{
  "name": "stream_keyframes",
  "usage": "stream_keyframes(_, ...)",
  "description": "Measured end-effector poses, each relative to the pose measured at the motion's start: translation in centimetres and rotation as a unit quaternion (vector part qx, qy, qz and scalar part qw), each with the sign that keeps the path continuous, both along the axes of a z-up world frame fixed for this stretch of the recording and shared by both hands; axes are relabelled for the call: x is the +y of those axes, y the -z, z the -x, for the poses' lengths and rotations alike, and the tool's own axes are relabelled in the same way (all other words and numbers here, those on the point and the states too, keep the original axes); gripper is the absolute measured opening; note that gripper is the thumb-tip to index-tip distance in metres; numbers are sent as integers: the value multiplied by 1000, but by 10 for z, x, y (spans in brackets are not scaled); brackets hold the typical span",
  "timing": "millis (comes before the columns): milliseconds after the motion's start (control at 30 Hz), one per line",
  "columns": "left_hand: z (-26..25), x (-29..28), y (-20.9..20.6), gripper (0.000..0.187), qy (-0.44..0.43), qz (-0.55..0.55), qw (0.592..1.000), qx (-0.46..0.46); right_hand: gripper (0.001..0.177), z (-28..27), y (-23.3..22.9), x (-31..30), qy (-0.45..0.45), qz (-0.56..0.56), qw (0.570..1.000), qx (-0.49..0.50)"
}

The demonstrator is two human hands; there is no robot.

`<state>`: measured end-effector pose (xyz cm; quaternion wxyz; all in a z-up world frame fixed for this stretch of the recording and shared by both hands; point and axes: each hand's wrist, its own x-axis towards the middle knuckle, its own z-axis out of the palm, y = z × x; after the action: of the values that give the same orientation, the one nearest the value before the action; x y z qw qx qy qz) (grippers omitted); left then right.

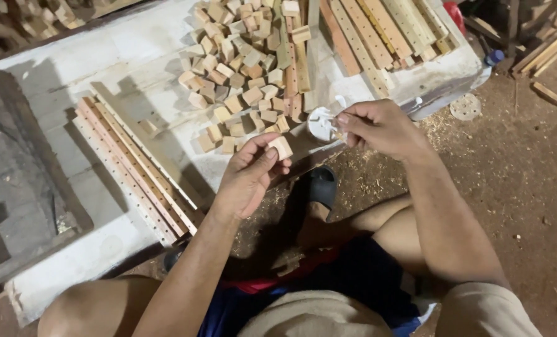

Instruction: The person applies glue to small wooden blocks and attaches them to longer wooden slats. They repeat this process, picking up blocks, applying adhesive, and pressing them onto the slats, then placing the assembled pieces into a tray.

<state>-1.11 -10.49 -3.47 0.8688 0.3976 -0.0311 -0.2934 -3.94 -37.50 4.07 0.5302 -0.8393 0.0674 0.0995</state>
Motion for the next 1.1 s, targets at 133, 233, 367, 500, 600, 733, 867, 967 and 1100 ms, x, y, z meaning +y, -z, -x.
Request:
stream_keyframes(133,3,1,-12,40,4,23,1000,0,24,5,-7,26,-24,-27,999,18)
stream_keyframes(233,5,3,-17,41,23,42,999,-4,18,7,-11,43,-85,-43,995,-9)
stream_keyframes(367,3,8,-21,42,29,58,998,-1,15,4,-9,45,-122,-53,991,-32)
stream_keyframes(500,4,14,-27,43,37,65,997,1,13,-2,-6,46,-121,-69,988,-63)
stream_keyframes(600,4,14,-23,43,41,63,997,0,19,-2,-13,48,-129,-50,990,4)
stream_keyframes(733,6,16,-27,44,38,65,997,1,17,-5,-5,44,-134,-66,989,-9)
stream_keyframes(867,6,16,-25,44,45,71,996,1,17,-5,-11,46,-141,-66,988,-8)
stream_keyframes(967,6,17,-26,44,46,69,997,-2,18,-7,-7,46,-141,-72,987,-17)
stream_keyframes(1100,7,18,-24,43,50,66,997,-4,16,-7,1,43,-143,-89,986,-14)
